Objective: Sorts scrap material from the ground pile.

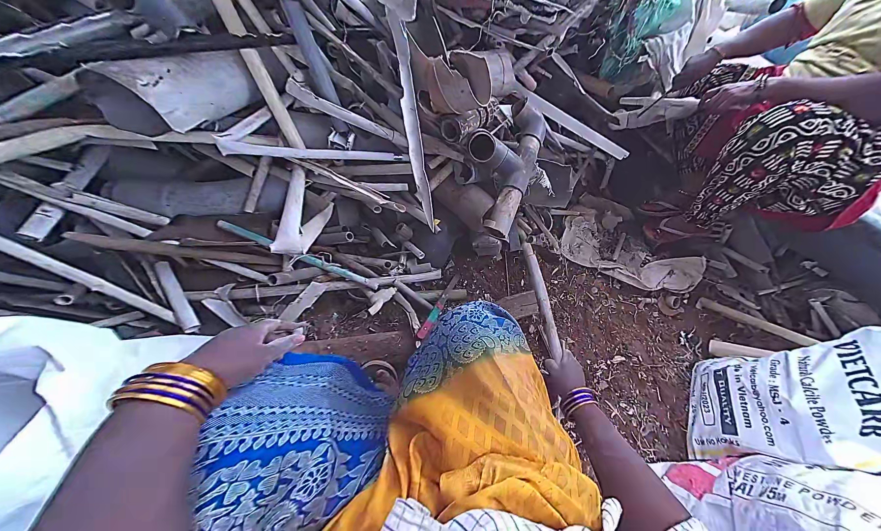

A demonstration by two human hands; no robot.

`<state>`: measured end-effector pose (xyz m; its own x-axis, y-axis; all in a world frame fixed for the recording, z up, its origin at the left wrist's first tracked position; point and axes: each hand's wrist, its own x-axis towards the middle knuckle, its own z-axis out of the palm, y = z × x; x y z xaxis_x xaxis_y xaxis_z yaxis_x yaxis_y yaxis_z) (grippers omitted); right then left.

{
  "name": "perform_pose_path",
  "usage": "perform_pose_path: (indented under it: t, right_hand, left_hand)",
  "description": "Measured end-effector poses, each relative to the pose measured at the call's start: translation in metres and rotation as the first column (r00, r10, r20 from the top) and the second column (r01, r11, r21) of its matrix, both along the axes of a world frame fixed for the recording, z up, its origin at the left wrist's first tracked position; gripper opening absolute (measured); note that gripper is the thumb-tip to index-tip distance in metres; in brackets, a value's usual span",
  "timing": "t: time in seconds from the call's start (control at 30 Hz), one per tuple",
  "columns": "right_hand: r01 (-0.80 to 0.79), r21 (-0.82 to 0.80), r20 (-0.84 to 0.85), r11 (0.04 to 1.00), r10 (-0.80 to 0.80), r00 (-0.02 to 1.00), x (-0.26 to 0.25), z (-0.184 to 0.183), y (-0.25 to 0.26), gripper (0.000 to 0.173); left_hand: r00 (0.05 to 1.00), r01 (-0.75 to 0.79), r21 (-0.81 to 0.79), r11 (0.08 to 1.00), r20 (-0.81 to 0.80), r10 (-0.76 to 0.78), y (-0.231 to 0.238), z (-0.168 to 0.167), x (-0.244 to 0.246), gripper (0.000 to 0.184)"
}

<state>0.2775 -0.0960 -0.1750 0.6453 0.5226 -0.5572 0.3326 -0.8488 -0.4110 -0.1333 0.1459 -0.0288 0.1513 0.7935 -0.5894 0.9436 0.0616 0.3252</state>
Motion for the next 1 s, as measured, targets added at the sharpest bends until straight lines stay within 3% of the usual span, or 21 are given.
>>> perform_pose_path:
  t: [0.1,0.17,0.23,0.3,0.33,0.4,0.47,0.57,0.67,0.77,0.83,0.9,0.97,1.0]
  right_hand:
    - [0.013,0.297,0.144,0.955,-0.058,0.988,0.000,0.039,0.002,0.043]
    - [-0.001,0.460,0.223,0.888,-0.114,0.968,-0.001,0.047,0.001,0.044]
    - [0.009,0.479,0.238,0.878,-0.140,0.961,-0.001,0.037,0.002,0.046]
    - [0.020,0.277,0.187,0.961,-0.075,0.980,0.002,0.009,-0.001,0.049]
    - [-0.008,0.088,0.129,0.996,-0.004,0.992,0.006,-0.012,-0.005,0.053]
    - [-0.107,-0.256,-0.029,0.961,0.103,0.994,0.014,-0.051,-0.014,0.057]
    - [-0.101,-0.308,-0.063,0.946,0.085,0.994,0.019,-0.056,-0.012,0.056]
    - [0.006,-0.165,-0.020,0.986,-0.009,1.000,0.019,-0.028,-0.005,0.050]
    - [0.067,0.176,0.086,0.982,-0.083,0.993,0.015,0.015,-0.001,0.047]
    - [0.063,0.547,0.204,0.835,-0.206,0.957,0.006,0.045,0.000,0.045]
    - [0.058,0.639,0.228,0.767,-0.261,0.938,0.004,0.046,0.005,0.048]
    - [0.070,0.570,0.230,0.819,-0.240,0.943,0.004,0.023,0.007,0.049]
    - [0.056,0.199,0.124,0.978,-0.082,0.989,0.008,-0.013,0.001,0.054]
    - [-0.023,-0.046,0.026,0.999,0.025,0.999,0.011,-0.029,-0.003,0.056]
  left_hand:
    - [1.000,-0.006,0.007,1.000,0.003,0.006,0.001,0.002,0.000,0.045]
    - [1.000,0.001,0.002,1.000,0.005,-0.001,0.000,0.002,0.000,0.045]
    - [1.000,0.000,0.002,1.000,0.013,0.000,0.001,0.001,0.000,0.044]
    - [1.000,-0.003,0.009,1.000,0.021,0.003,0.002,0.000,-0.002,0.045]
    - [1.000,-0.006,0.009,1.000,0.025,0.006,0.002,0.000,-0.003,0.045]
    - [1.000,0.001,0.002,1.000,0.022,-0.001,0.002,-0.001,-0.004,0.045]
    - [1.000,-0.009,0.002,1.000,0.023,0.009,0.002,0.002,-0.003,0.045]
    - [1.000,-0.011,-0.001,1.000,0.019,0.011,0.001,-0.002,-0.006,0.045]
    - [1.000,-0.012,0.021,1.000,0.027,0.011,0.005,-0.005,-0.008,0.044]
    - [1.000,0.012,0.017,1.000,0.002,-0.012,0.004,-0.004,-0.007,0.043]
    - [1.000,0.020,0.018,1.000,0.002,-0.020,0.005,-0.004,-0.004,0.043]
    - [1.000,0.014,0.020,1.000,0.017,-0.015,0.006,-0.006,-0.004,0.045]
    - [1.000,0.011,0.017,1.000,0.011,-0.011,0.005,-0.005,-0.003,0.046]
    - [1.000,0.015,0.014,1.000,0.001,-0.015,0.005,-0.004,-0.003,0.046]
